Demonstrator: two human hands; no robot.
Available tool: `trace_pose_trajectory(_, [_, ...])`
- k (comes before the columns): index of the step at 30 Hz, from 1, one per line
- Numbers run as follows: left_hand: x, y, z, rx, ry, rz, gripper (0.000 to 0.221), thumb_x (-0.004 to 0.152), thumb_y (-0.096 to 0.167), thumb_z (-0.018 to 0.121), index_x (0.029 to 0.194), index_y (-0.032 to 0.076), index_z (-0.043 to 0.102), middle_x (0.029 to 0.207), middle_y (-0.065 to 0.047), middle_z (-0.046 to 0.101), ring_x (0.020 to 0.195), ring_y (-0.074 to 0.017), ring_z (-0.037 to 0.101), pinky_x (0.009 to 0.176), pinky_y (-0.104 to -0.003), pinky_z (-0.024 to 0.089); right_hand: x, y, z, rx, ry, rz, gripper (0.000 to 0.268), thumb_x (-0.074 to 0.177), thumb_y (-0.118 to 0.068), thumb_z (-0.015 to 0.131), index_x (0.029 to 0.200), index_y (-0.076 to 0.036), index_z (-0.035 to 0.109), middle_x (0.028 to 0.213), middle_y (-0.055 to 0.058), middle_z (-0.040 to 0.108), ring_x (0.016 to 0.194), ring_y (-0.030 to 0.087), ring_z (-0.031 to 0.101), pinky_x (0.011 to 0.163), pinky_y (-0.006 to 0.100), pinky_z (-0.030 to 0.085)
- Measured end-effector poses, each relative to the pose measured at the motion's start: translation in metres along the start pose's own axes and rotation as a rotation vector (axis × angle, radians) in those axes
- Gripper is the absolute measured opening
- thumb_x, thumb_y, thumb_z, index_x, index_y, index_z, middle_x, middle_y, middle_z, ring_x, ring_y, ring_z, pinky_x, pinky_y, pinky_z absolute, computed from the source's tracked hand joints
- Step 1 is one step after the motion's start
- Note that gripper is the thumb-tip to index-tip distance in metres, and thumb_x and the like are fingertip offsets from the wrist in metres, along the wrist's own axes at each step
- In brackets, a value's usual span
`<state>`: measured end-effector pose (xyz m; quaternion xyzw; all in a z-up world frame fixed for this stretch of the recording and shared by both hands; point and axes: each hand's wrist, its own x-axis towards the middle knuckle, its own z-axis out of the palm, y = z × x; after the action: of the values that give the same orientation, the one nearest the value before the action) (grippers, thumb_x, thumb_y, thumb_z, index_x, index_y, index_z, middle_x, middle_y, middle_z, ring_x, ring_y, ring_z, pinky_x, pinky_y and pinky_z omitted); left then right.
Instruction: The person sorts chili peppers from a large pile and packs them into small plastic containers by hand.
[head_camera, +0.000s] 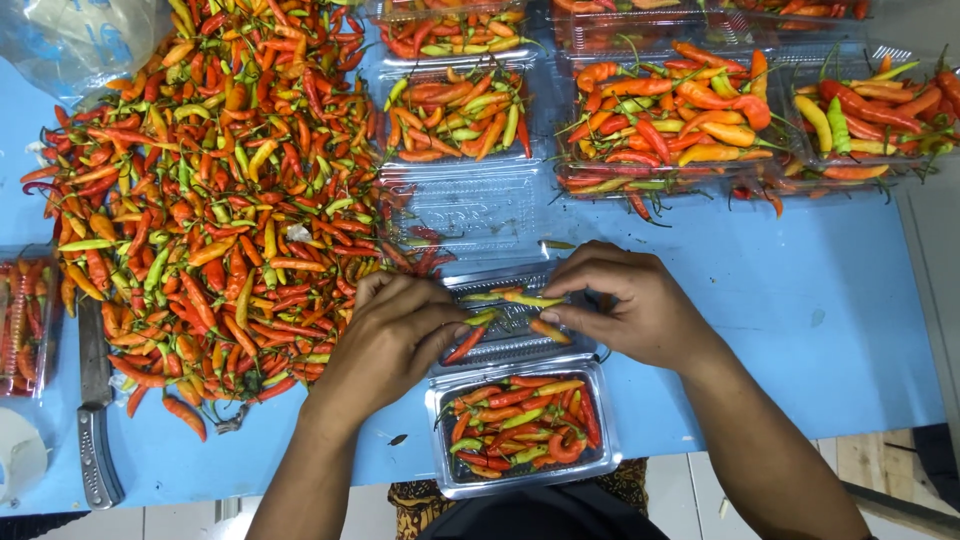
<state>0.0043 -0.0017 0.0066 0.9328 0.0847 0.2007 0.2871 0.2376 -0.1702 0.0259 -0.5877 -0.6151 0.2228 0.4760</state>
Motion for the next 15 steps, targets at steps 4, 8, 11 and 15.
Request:
trace_pose_trajectory(4, [-0.0009, -0.0023, -0.0016, -0.035, 0.024, 0.021, 0.012, 0.098, 0.025, 0.067, 0.098, 0.016, 0.075, 0.093, -0.003, 0.069, 0.093, -0.026, 0.066, 0.093, -0.044, 0.04, -0.0008, 0.0003, 0.0001, 0.021, 0.021, 0.021, 0.013, 0.086, -0.004, 0.08, 0.098, -0.005, 0.077, 0.082, 0.008, 0.073, 0.076, 0.021, 0.069, 0.065, 0.034, 0.053])
trace_pose_trajectory(8, [-0.0029, -0.0056, 0.0011, -0.057, 0.052, 0.019, 0.014, 0.101, 0.025, 0.065, 0.095, 0.016, 0.074, 0.092, -0.002, 0.07, 0.091, -0.0251, 0.067, 0.092, -0.043, 0.04, -0.0008, 0.0004, -0.0025, 0.006, 0.024, 0.073, 0.012, 0.086, -0.003, 0.078, 0.098, -0.005, 0.077, 0.078, 0.008, 0.073, 0.073, 0.02, 0.069, 0.059, 0.033, 0.052])
trace_pose_trajectory(11, [-0.0047, -0.0094, 0.0036, -0.063, 0.065, 0.018, 0.014, 0.101, 0.025, 0.064, 0.094, 0.016, 0.073, 0.092, -0.001, 0.07, 0.091, -0.0247, 0.067, 0.092, -0.042, 0.04, -0.0004, -0.0007, -0.0026, 0.01, 0.028, 0.101, 0.012, 0.087, -0.003, 0.078, 0.098, -0.005, 0.077, 0.076, 0.009, 0.073, 0.07, 0.019, 0.067, 0.056, 0.031, 0.051])
trace_pose_trajectory(15, [-0.0051, -0.0108, 0.0039, -0.081, 0.08, 0.017, 0.016, 0.102, 0.024, 0.064, 0.091, 0.015, 0.072, 0.091, -0.002, 0.07, 0.089, -0.026, 0.067, 0.092, -0.043, 0.04, 0.0019, -0.0024, -0.0012, -0.007, 0.035, 0.084, 0.011, 0.087, -0.003, 0.077, 0.098, -0.003, 0.077, 0.074, 0.011, 0.073, 0.066, 0.02, 0.066, 0.055, 0.032, 0.049])
